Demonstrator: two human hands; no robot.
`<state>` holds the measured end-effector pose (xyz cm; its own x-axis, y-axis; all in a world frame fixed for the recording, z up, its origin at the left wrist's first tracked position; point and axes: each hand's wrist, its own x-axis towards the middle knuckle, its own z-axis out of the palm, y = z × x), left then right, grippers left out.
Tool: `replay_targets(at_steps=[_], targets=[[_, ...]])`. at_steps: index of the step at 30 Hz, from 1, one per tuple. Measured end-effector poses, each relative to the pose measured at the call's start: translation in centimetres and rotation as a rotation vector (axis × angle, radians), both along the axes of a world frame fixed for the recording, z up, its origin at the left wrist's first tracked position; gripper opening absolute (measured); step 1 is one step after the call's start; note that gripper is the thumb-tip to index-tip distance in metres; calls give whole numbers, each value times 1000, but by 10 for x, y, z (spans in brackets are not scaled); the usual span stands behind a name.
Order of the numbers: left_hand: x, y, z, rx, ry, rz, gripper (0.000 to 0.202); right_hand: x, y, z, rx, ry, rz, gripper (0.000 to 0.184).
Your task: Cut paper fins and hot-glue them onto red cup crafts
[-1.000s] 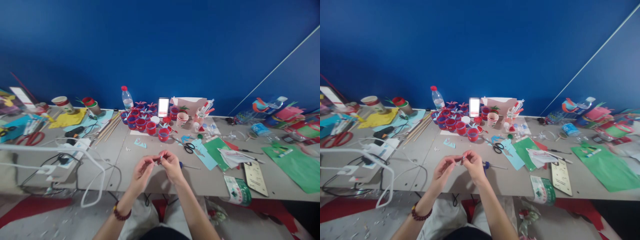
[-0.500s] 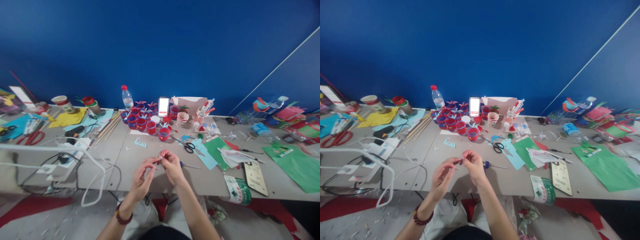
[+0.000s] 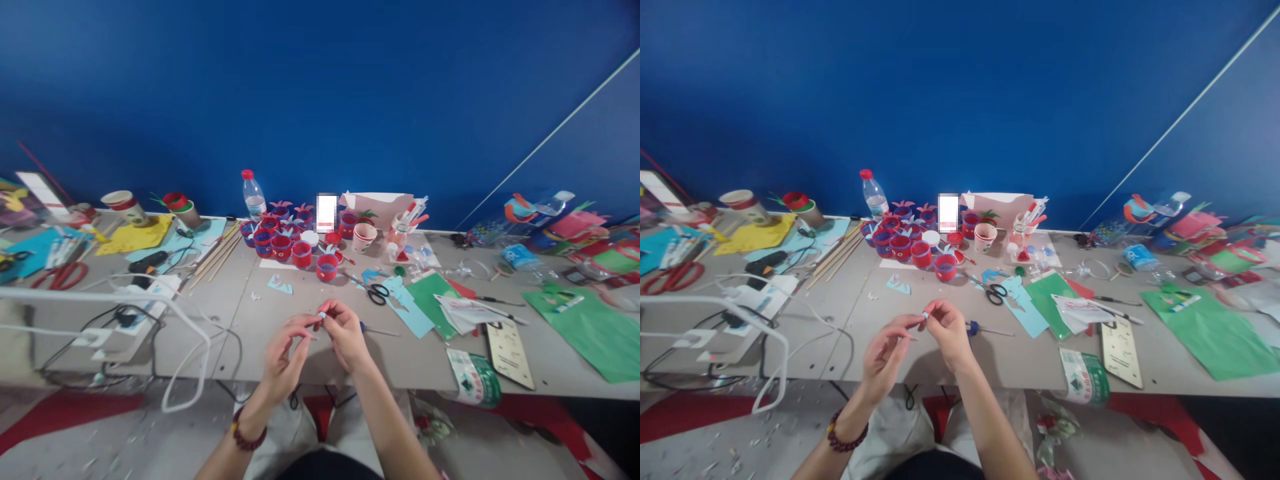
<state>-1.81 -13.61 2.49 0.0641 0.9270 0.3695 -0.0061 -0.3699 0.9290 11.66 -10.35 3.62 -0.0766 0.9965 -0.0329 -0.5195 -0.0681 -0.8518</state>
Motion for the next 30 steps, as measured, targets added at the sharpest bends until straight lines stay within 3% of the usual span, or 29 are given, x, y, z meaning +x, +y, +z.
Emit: replay_targets(at_steps=[8,16,30], targets=[[0,1,-3,93,52,48,13,-1,0,-4,5,-26,-4,20],[3,0,9,262,160,44,17,0,-1,-6,66,-19,4,20],[3,-2,7,96,45,63,13,5,2,-15,333,-335,-109,6]])
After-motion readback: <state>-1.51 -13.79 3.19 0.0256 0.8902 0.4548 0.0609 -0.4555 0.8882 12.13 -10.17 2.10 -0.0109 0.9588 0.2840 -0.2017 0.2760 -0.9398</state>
